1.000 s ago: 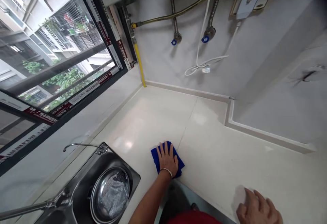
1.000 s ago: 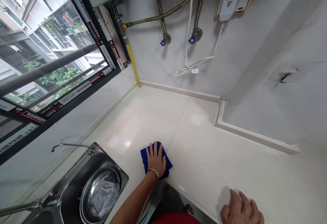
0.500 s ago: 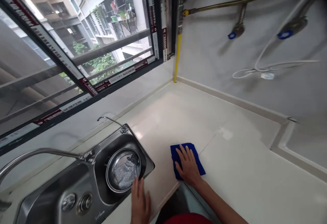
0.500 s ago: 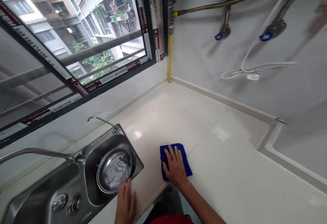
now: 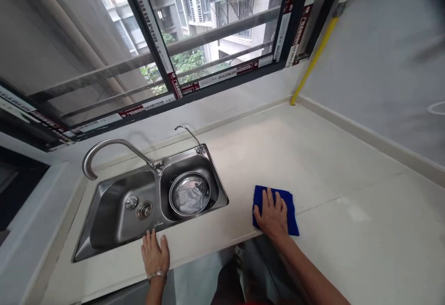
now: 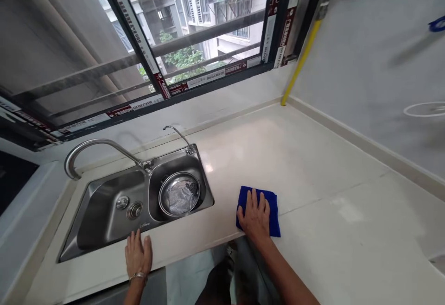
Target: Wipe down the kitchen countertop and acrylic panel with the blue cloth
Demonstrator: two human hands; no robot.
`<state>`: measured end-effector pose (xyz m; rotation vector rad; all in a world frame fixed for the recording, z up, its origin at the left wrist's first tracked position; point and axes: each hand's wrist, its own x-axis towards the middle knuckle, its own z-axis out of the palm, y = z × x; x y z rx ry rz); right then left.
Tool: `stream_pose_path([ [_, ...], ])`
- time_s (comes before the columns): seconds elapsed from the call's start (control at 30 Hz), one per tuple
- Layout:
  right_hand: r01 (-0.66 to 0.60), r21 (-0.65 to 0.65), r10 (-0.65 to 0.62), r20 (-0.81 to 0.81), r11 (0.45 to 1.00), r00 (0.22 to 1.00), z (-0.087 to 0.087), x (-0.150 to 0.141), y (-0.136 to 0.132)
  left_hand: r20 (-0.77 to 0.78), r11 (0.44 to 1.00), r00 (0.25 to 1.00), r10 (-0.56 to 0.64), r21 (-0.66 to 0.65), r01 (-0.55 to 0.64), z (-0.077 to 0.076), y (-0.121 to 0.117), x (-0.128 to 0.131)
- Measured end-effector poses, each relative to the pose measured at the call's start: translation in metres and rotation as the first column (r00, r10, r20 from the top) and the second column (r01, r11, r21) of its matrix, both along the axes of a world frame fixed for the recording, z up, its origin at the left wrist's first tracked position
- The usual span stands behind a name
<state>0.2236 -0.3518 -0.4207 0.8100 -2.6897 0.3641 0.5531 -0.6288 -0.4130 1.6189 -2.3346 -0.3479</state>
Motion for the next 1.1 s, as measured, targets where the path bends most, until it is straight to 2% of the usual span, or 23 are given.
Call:
stream_pose_path([
  [0.13, -0.159, 0.005, 0.159, 0.028, 0.987, 0.987, -0.002, 0.016, 0.004, -0.022, 1.000, 1.000, 0.011, -0.009, -0.011, 0.002, 0.002, -0.002],
  [0.27, -0.353, 0.018, 0.352, 0.039, 0.936, 0.935, 0.000, 0.033, -0.001, -0.050, 1.000, 0.999, 0.019, -0.015, -0.019, -0.001, 0.003, 0.000],
  [0.37, -0.484, 0.046, 0.480, 0.071, 0.874, 0.874, 0.002, 0.030, -0.017, -0.048, 0.999, 0.999, 0.009, -0.053, -0.012, -0.005, 0.004, 0.002],
  [0.47, -0.570, 0.075, 0.563, 0.096, 0.818, 0.821, 0.005, 0.014, -0.044, -0.052, 0.994, 0.999, -0.001, -0.112, -0.005, -0.013, 0.005, 0.004],
  [0.7, -0.606, 0.174, 0.593, 0.125, 0.776, 0.796, 0.011, -0.034, -0.126, -0.086, 0.959, 0.994, -0.064, -0.280, 0.037, -0.034, 0.006, 0.010],
  [0.87, -0.527, 0.224, 0.519, 0.098, 0.820, 0.849, 0.008, -0.059, -0.176, -0.098, 0.960, 0.991, -0.089, -0.272, 0.060, -0.036, 0.008, 0.013],
  [1.0, -0.459, 0.240, 0.457, 0.066, 0.856, 0.887, 0.003, -0.076, -0.204, -0.100, 0.960, 0.991, -0.089, -0.273, 0.059, -0.036, 0.009, 0.014],
  [1.1, -0.449, 0.254, 0.450, 0.061, 0.856, 0.891, 0.000, -0.088, -0.220, -0.089, 0.955, 0.991, -0.103, -0.287, 0.074, -0.036, 0.010, 0.015],
])
